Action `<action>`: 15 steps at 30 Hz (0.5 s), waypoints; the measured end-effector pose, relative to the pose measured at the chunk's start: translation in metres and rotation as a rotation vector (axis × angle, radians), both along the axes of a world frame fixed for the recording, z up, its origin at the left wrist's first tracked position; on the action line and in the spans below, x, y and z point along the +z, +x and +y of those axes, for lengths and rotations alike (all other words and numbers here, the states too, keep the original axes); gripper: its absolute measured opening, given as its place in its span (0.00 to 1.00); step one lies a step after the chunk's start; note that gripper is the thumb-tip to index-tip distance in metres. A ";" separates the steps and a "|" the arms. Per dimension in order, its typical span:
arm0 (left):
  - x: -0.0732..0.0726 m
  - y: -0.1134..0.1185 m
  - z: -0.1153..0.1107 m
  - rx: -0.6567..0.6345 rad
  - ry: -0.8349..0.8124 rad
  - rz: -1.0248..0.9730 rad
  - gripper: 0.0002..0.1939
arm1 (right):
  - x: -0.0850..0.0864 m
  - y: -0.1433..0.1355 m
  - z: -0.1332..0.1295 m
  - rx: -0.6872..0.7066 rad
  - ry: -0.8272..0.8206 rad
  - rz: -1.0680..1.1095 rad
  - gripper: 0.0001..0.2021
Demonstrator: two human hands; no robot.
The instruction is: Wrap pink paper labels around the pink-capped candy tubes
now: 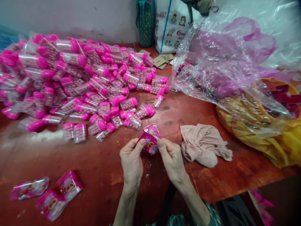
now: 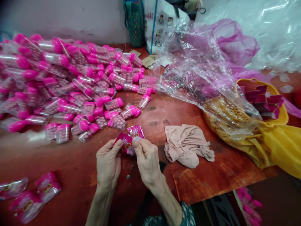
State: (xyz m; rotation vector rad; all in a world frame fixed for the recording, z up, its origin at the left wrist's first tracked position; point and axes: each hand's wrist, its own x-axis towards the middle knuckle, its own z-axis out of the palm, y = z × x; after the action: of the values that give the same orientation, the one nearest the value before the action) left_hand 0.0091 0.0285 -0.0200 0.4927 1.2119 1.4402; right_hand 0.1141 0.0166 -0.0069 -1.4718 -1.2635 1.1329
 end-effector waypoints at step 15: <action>0.001 -0.003 -0.002 -0.023 0.098 0.479 0.10 | -0.002 0.003 0.002 0.049 0.174 -0.108 0.12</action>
State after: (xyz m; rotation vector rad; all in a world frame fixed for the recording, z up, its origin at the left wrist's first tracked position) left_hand 0.0058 0.0261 -0.0189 0.9554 1.5057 1.4087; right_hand 0.1173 0.0185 -0.0090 -1.3939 -1.4422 0.9594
